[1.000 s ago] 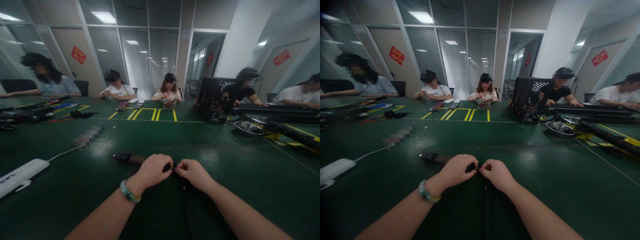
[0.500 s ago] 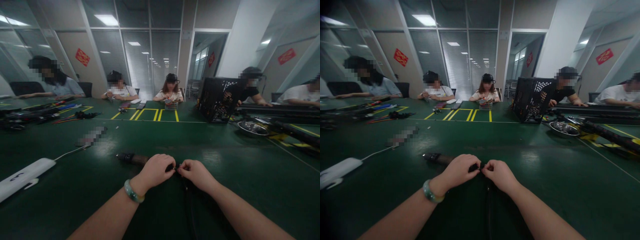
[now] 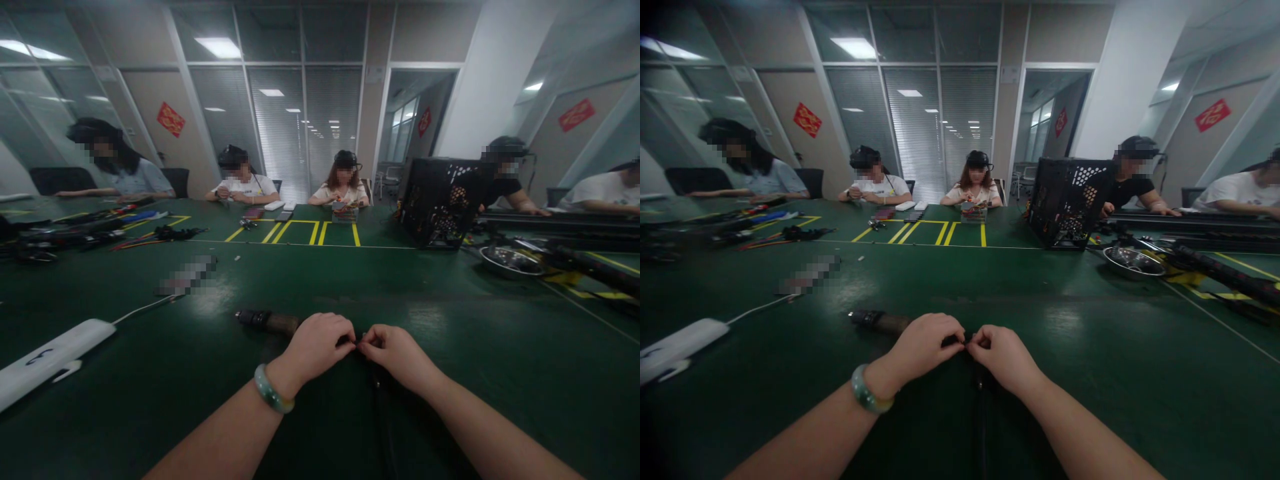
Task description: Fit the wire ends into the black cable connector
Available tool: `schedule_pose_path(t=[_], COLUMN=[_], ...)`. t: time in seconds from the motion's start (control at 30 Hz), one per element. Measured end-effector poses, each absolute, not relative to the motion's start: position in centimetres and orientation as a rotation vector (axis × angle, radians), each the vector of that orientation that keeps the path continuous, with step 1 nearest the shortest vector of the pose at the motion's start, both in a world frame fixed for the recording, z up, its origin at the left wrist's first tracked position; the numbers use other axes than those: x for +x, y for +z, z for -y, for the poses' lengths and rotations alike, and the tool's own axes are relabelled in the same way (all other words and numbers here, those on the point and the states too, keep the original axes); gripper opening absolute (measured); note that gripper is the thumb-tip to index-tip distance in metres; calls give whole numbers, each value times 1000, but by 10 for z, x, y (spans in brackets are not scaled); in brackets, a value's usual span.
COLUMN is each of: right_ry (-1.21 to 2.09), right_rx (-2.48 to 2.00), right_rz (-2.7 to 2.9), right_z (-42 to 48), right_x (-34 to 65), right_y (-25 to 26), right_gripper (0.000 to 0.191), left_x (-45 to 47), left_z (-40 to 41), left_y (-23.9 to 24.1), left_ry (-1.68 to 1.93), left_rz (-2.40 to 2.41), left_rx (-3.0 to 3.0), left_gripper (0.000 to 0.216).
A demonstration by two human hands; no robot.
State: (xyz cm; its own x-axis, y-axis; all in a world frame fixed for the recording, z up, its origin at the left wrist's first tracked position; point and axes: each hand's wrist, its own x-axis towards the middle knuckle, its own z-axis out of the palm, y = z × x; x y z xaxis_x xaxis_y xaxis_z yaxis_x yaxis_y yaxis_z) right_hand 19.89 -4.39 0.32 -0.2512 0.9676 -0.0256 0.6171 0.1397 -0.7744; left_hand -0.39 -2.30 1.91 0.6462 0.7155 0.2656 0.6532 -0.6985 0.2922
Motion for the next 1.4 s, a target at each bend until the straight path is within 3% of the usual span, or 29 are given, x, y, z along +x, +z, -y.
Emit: schedule_pose_path(t=[1.4], right_ry=[901], right_rx=[-1543], right_rz=[1959], right_z=[47], right_x=[197], right_y=[4], right_gripper=[12], left_x=[-3], left_z=[23], left_y=[23], left_ry=[477], left_rz=[-1216], left_rx=[2684], left_gripper=[14])
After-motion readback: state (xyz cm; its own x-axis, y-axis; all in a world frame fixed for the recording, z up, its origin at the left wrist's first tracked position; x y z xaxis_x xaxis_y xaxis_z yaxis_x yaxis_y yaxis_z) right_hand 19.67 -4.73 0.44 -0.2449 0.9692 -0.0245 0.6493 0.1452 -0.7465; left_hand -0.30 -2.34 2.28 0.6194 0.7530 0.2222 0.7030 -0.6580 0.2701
